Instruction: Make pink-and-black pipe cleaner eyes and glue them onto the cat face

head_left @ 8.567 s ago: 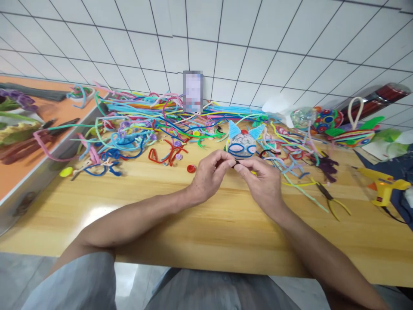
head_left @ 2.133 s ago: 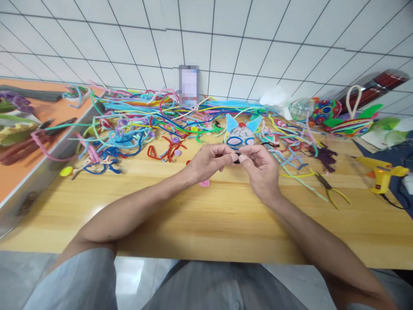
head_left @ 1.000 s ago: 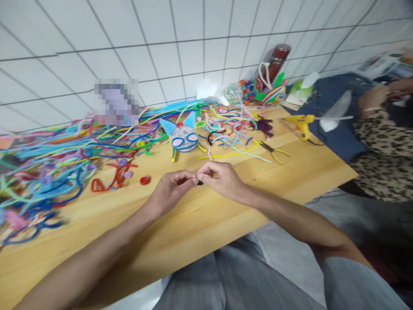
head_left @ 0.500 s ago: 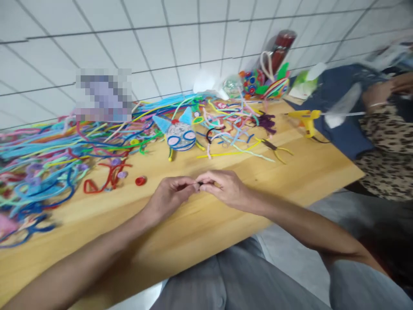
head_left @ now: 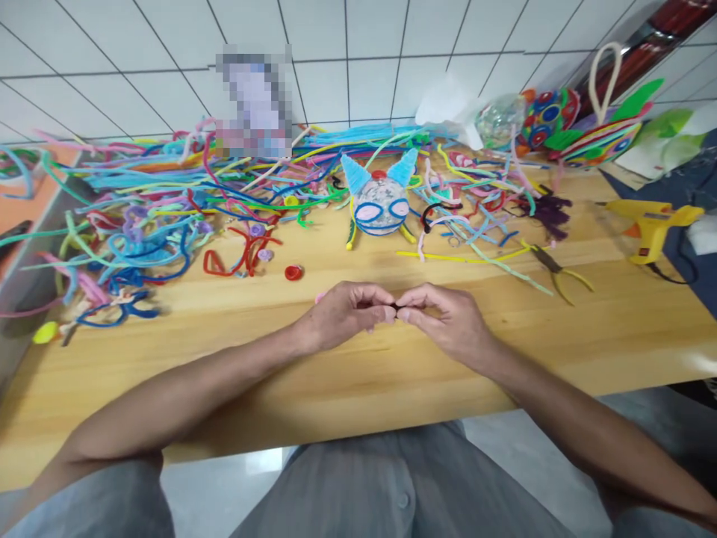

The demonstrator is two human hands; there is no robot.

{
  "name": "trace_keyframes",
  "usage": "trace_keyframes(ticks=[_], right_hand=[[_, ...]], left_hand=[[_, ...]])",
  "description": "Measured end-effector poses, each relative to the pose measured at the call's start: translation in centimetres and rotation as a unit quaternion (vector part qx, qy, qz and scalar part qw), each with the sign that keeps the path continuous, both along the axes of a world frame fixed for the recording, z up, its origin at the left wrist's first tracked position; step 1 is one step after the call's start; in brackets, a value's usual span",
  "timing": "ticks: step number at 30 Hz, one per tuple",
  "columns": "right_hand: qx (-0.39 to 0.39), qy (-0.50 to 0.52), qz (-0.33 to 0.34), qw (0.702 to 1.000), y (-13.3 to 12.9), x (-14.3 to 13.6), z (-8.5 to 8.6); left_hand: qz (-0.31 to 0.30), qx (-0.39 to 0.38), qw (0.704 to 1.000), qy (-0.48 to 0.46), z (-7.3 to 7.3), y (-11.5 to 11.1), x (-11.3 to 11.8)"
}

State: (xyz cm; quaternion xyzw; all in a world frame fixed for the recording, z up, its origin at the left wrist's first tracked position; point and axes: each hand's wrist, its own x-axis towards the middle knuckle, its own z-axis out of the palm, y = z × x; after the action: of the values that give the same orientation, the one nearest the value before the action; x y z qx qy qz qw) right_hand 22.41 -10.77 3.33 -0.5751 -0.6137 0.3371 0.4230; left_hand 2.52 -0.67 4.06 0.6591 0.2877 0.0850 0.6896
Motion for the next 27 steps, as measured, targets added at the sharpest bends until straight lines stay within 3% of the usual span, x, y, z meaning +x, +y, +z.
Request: trace_keyframes(ticks=[2, 7, 12, 17, 19, 21, 24, 26, 27], right_hand=[[-0.009, 0.013, -0.008, 1.000, 0.0, -0.1, 0.0], [-0.036, 0.055, -0.005, 0.998, -0.1, -0.1, -0.6], [-0.031, 0.025, -0.011, 0.999, -0.5, -0.4, -1.0], [-0.052, 0.032, -0.014, 0.998, -0.8, 0.3, -0.3], [-0.046, -0.020, -0.045, 0.998, -1.1, 2.7, 0.6], [-0.017, -0.108, -0.134, 0.985, -1.9, 6.7, 1.6], [0.008, -0.238, -0.339, 0.910, -4.0, 14.1, 2.1], [-0.032, -0.296, -0.406, 0.864, -5.2, 18.5, 1.2], [-0.059, -0.312, -0.411, 0.855, -5.8, 20.2, 0.5]], left_hand=[[0.009, -0.013, 1.000, -0.013, -0.2, -0.2, -0.1], [0.000, 0.042, 0.999, -0.013, -0.3, -0.4, -0.3], [-0.029, 0.065, 0.997, 0.013, 0.2, -0.5, -0.3], [-0.012, 0.097, 0.995, 0.035, 0.2, -0.7, -0.5], [0.008, 0.114, 0.993, 0.034, 0.3, -0.4, -0.7], [0.028, 0.117, 0.992, 0.027, 0.5, 0.1, -0.8], [0.058, 0.109, 0.992, 0.023, 0.9, 1.1, -1.0], [0.073, 0.102, 0.992, 0.022, 1.0, 1.8, -1.2], [0.077, 0.099, 0.992, 0.023, 0.9, 2.1, -1.3]])
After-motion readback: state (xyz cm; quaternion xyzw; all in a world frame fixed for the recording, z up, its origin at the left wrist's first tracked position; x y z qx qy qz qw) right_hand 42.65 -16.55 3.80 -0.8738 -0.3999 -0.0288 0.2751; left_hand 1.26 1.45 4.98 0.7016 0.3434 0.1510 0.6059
